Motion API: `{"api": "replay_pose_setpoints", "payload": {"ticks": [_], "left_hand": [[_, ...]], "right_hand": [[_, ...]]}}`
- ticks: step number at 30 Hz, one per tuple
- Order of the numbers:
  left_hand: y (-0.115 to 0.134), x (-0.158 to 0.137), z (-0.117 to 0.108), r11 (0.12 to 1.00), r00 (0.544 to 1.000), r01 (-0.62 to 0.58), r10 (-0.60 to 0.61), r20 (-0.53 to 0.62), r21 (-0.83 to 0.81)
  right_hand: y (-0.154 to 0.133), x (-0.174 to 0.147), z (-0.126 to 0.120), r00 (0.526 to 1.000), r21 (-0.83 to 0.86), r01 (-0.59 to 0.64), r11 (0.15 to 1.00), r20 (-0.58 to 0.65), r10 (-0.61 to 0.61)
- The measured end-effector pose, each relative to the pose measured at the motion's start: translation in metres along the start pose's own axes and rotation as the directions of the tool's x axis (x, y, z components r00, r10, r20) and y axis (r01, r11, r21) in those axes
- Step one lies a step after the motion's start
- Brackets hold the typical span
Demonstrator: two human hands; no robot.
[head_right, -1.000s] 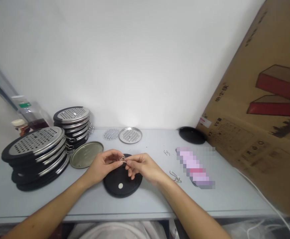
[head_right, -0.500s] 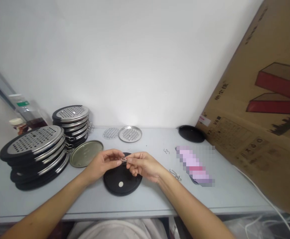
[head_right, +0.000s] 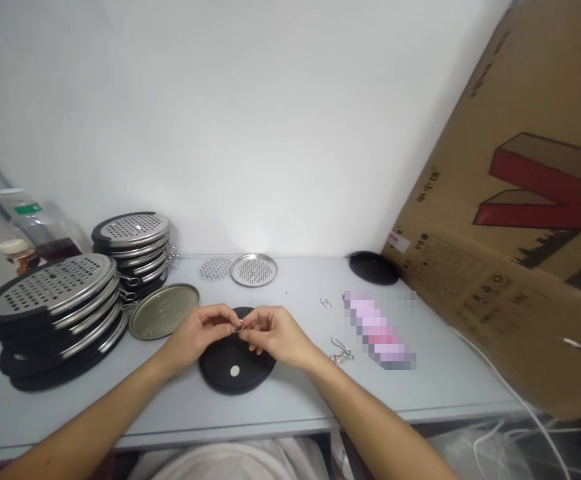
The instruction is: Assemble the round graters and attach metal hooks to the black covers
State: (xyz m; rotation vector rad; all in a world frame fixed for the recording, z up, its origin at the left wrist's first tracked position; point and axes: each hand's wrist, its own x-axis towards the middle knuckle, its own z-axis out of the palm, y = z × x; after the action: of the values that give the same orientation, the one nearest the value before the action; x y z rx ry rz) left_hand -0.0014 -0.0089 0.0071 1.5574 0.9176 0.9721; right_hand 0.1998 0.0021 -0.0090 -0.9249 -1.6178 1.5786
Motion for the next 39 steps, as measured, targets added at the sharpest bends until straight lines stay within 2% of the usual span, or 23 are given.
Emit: {"api": "replay_pose_setpoints", "payload": {"ticks": [3,6,10,16,19,23,25,28,31,35,39], "left_hand": [[-0.003,0.001,0.0,1.0,1.0,-0.009,0.009,-0.021,-0.015],[-0.005,0.002,0.0,0.999,0.998,0.008,-0.01,-0.058,-0.049],[-0.004,0.002,-0.001,0.999,0.996,0.039,-0.037,-0.08,0.016],[-0.006,0.004,-0.003,0.997,0.997,-0.072,0.073,-0.022,0.04],[-0.008,0.005,-0.003,0.989,0.992,-0.116,0.12,-0.034,0.091],[-0.01,0.005,-0.003,1.0,0.997,-0.026,0.027,-0.075,0.007],[-0.01,0.004,-0.004,0.999,0.999,0.029,-0.031,-0.045,-0.037],[-0.011,0.002,-0.003,0.998,0.998,0.057,-0.056,0.031,-0.021],[-0.013,0.003,0.001,0.999,0.999,0.039,-0.039,-0.01,0.036],[-0.014,0.003,0.004,0.99,0.992,-0.021,0.038,-0.119,0.141],[-0.012,0.001,0.004,0.983,0.987,-0.061,0.085,-0.135,0.171]], "right_hand": [[0.002,-0.002,0.004,0.997,-0.122,0.072,0.99,-0.03,-0.076],[0.003,-0.003,0.007,0.989,-0.22,0.144,0.965,-0.004,-0.148],[0.0,-0.002,0.007,0.979,-0.246,0.199,0.948,0.002,-0.205],[-0.004,-0.003,0.005,0.986,-0.233,0.165,0.958,0.037,-0.161],[-0.004,-0.004,0.006,0.989,-0.22,0.145,0.965,0.046,-0.138],[-0.001,-0.002,0.006,0.995,-0.176,0.09,0.98,0.054,-0.081],[-0.001,-0.001,0.005,0.996,-0.224,0.093,0.97,0.02,-0.091],[-0.002,0.0,0.005,0.981,-0.413,0.153,0.898,-0.048,-0.189],[-0.003,-0.002,0.008,0.941,-0.595,0.239,0.767,-0.052,-0.334],[0.0,-0.003,0.01,0.912,-0.656,0.314,0.686,0.006,-0.411],[0.002,-0.003,0.011,0.896,-0.673,0.338,0.658,0.017,-0.443]]}}
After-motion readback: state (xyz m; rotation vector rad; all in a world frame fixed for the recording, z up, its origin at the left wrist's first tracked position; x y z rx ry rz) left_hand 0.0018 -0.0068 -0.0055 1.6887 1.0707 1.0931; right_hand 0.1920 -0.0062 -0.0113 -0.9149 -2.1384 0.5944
